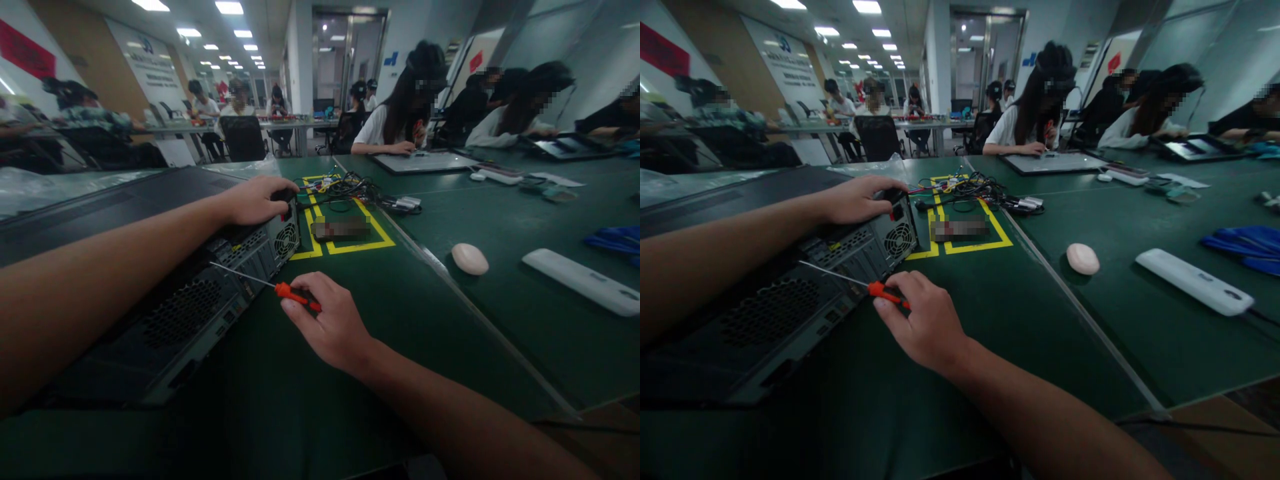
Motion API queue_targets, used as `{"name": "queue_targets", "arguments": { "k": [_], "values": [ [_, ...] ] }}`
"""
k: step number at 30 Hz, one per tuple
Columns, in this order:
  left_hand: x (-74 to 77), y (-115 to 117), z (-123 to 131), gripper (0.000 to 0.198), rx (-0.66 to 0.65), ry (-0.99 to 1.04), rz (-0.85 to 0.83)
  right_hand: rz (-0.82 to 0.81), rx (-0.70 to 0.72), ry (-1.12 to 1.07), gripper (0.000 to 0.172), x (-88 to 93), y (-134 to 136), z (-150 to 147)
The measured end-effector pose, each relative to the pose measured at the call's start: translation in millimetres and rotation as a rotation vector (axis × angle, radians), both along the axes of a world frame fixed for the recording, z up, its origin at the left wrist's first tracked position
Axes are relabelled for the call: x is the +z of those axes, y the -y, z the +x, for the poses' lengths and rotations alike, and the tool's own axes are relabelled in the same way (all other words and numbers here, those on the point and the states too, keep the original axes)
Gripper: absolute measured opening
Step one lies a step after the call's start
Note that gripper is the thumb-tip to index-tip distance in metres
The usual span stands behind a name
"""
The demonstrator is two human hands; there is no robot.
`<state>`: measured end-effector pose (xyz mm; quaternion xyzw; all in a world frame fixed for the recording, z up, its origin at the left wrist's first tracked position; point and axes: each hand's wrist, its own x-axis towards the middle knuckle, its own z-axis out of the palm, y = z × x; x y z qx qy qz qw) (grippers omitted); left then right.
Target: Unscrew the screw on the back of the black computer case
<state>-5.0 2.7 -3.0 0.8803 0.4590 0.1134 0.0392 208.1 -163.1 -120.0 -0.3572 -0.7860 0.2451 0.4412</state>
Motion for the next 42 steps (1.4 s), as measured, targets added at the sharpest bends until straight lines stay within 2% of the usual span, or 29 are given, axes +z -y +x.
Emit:
{"name": "queue_targets", "arguments": {
  "k": [7, 13, 18, 42],
  "values": [
    [0.9, 1.1, 0.7, 0.074, -0.001, 0.014, -0.011, -0.002, 0.019, -0.012, 0.026, -1.5, -1.9, -0.9],
    [1.0, 1.9, 0.4, 0.074, 0.005, 0.002, -0.010, -0.049, 0.034, -0.033, 0.025, -3.5, -1.7, -2.9],
    [1.4, 1.3, 0.4, 0.076, 0.015, -0.011, -0.009, -0.052, 0.052, -0.012, 0.011, -7.2, -3.3, -3.1],
    [-0.9, -0.9, -0.3, 0.074, 0.024, -0.006, 0.006, -0.047, 0.054, -0.023, 0.010, -6.5, -3.2, -2.5]
  ]
}}
